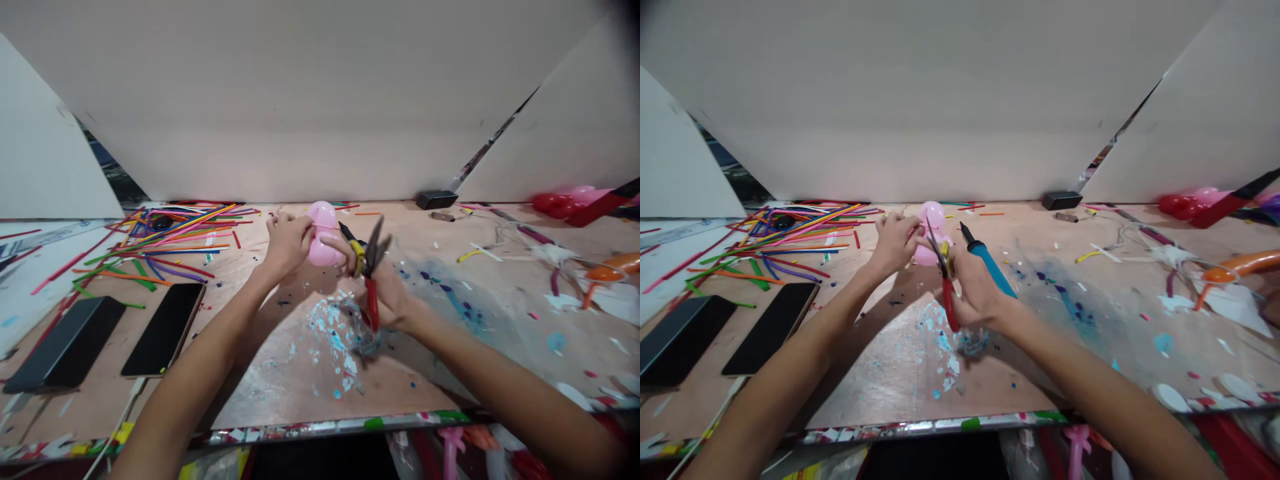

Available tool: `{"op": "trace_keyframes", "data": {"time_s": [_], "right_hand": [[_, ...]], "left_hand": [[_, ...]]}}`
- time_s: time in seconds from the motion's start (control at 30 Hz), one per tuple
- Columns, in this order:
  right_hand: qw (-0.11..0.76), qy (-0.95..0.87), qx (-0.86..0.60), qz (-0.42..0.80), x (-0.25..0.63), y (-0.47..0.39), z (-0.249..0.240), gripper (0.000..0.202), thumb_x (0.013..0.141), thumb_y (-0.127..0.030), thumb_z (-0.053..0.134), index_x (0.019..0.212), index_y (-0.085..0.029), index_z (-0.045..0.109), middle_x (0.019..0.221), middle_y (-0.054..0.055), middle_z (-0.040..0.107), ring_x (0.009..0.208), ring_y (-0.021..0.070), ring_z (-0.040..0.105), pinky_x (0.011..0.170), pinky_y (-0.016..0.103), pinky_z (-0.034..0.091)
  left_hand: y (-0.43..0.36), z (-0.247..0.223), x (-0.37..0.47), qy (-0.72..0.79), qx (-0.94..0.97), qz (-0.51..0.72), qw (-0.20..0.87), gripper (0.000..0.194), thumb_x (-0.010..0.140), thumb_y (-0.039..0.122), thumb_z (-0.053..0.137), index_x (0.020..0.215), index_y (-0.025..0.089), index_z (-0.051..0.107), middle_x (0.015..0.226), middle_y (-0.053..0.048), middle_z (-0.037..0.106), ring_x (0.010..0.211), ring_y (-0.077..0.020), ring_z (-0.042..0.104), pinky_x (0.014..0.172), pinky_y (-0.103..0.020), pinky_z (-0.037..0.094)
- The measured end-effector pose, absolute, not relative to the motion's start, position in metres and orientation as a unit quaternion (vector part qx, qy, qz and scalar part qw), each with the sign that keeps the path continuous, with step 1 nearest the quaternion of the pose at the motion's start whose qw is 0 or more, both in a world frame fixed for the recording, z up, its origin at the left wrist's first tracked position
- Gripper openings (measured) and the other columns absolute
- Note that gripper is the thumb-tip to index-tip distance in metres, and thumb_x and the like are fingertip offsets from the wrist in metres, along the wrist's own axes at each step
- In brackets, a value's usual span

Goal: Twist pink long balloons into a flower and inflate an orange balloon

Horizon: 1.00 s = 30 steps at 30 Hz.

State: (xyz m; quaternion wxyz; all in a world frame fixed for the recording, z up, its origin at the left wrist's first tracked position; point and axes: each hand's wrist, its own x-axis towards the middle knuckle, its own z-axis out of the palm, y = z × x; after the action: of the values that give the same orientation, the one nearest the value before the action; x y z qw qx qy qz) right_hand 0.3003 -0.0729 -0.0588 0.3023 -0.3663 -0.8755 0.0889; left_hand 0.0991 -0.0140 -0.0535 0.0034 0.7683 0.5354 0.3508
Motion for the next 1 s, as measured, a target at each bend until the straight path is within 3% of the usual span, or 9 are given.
{"op": "trace_keyframes", "data": {"time_s": [0.2,0.43,0.63,0.73,0.87,1.0], "right_hand": [[0.28,-0.875,-0.394,0.038,0.299,-0.059,-0.056,0.011,0.086,-0.031,0.041,0.091,-0.022,0.042,0.08,0.007,0.057,0.061,0.0193,0.046,0.058,0.031,0.035],[0.221,-0.877,-0.425,0.041,0.309,-0.054,-0.062,0.021,0.094,-0.039,0.038,0.092,-0.02,0.044,0.081,0.008,0.06,0.064,0.0197,0.049,0.061,0.03,0.034],[0.168,-0.9,-0.403,0.013,0.324,-0.047,-0.053,0.021,0.089,-0.038,0.045,0.094,-0.018,0.05,0.084,0.009,0.064,0.071,0.0219,0.053,0.064,0.031,0.034],[0.25,-0.88,-0.399,0.067,0.33,-0.045,-0.049,0.019,0.088,-0.038,0.047,0.093,-0.02,0.049,0.084,0.008,0.064,0.069,0.0208,0.054,0.064,0.032,0.037],[0.417,-0.8,-0.396,0.17,0.323,-0.042,-0.047,0.026,0.091,-0.042,0.049,0.106,-0.021,0.051,0.105,0.01,0.067,0.082,0.0215,0.061,0.074,0.037,0.046],[0.434,-0.764,-0.442,0.18,0.309,-0.039,-0.051,0.031,0.083,-0.045,0.063,0.099,-0.021,0.053,0.103,0.01,0.069,0.086,0.0227,0.063,0.075,0.036,0.048]], "left_hand": [[-0.014,-0.057,0.108,0.527,0.787,0.316,0.047,0.026,0.096,0.03,0.039,0.088,0.021,0.062,0.09,-0.007,0.067,0.101,-0.0271,0.052,0.09,-0.044,0.033],[-0.009,-0.062,0.102,0.548,0.767,0.325,0.081,0.032,0.099,0.031,0.033,0.094,0.02,0.063,0.092,-0.008,0.069,0.096,-0.0279,0.06,0.088,-0.044,0.036],[-0.011,-0.05,0.095,0.531,0.796,0.262,0.122,0.027,0.097,0.029,0.037,0.089,0.021,0.063,0.092,-0.007,0.071,0.096,-0.0281,0.061,0.086,-0.043,0.036],[-0.014,-0.043,0.09,0.504,0.826,0.235,0.092,0.028,0.096,0.032,0.041,0.087,0.021,0.065,0.089,-0.007,0.069,0.097,-0.0275,0.059,0.087,-0.043,0.035],[-0.021,-0.046,0.095,0.472,0.857,0.204,0.029,0.027,0.097,0.034,0.043,0.097,0.023,0.068,0.088,-0.008,0.067,0.102,-0.0282,0.055,0.091,-0.047,0.03],[-0.024,-0.053,0.108,0.439,0.873,0.213,-0.005,0.027,0.098,0.032,0.041,0.1,0.022,0.066,0.09,-0.009,0.066,0.1,-0.0269,0.055,0.09,-0.044,0.031]]}}
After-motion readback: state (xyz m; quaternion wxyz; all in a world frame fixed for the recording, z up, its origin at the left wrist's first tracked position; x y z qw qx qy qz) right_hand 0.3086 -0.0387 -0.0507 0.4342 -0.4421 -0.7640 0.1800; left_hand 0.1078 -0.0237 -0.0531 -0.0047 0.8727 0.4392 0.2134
